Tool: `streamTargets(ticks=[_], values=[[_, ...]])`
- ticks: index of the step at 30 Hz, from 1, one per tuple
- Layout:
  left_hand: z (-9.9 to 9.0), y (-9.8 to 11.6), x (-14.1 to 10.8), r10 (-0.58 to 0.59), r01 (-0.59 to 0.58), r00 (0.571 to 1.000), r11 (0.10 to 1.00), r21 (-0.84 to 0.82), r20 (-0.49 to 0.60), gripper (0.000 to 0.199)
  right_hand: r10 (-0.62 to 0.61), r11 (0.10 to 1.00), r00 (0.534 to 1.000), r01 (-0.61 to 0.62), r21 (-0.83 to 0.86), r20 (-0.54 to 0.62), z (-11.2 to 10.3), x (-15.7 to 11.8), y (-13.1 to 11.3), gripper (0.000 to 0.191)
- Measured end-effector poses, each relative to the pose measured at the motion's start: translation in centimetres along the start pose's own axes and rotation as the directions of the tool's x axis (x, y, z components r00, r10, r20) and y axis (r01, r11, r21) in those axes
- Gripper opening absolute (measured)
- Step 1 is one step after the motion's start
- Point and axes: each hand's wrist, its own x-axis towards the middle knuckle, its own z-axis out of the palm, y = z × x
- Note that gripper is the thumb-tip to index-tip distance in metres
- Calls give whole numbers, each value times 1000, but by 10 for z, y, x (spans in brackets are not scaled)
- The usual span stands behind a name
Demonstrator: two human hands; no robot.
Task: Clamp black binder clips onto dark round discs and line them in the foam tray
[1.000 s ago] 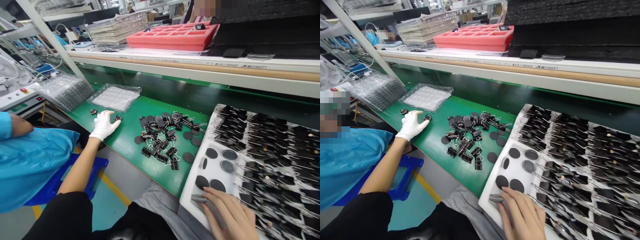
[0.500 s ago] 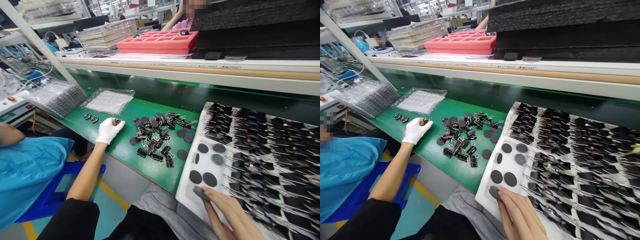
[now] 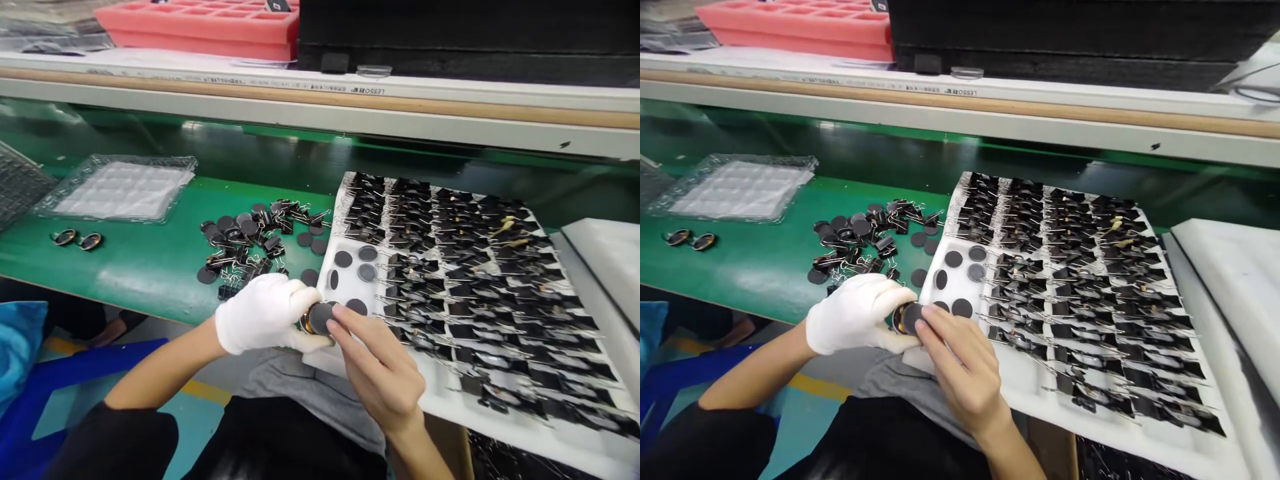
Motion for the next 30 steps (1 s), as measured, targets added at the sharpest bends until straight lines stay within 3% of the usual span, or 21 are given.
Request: streamTargets(ticks=[3, 5, 8, 11, 13, 15, 17, 18, 21, 24, 27, 30], values=[[8, 2, 3, 26, -26, 1000, 999, 23, -7, 49, 67, 995, 997, -69, 65, 43, -5, -1, -2, 64], [11, 7, 4, 42, -41, 999, 998, 39, -29, 53, 291, 941, 956, -290, 171, 20, -4, -1, -7, 63], [10, 16, 8, 112, -112, 993, 993, 21, 20, 51, 641, 660, 751, -644, 387, 157, -2, 2, -14, 51], [3, 11, 9, 165, -166, 983, 986, 16, 80, 41, 746, 402, 593, -764, 504, 303, -2, 4, -13, 21], [-5, -5, 5, 43, -48, 998, 994, 96, 46, 42, 781, 313, 540, -773, 552, 313, -3, 2, -11, 13], [-12, -27, -2, -219, 211, 976, 945, 251, 3, 44, 801, 283, 518, -768, 574, 298, -2, -2, -8, 13], [-16, -47, -9, -477, 435, 879, 804, 406, 3, 45, 815, 286, 511, -763, 579, 271, -1, -4, -8, 14], [-16, -56, -12, -560, 488, 828, 747, 451, 30, 45, 820, 295, 513, -760, 578, 256, 0, -4, -8, 15], [-12, -71, -16, -634, 514, 755, 731, 449, 169, 41, 805, 348, 545, -755, 556, 236, 2, -1, -10, 16], [-7, -76, -14, -605, 517, 769, 778, 358, 206, 38, 756, 446, 620, -723, 528, 210, 2, 0, -10, 14], [-11, -76, -9, -590, 550, 804, 783, 291, 68, 40, 703, 539, 689, -676, 503, 174, 1, -3, -5, 12], [-19, -60, -5, -558, 565, 824, 794, 223, -99, 38, 620, 635, 772, -598, 488, 139, 3, -7, 0, 12]])
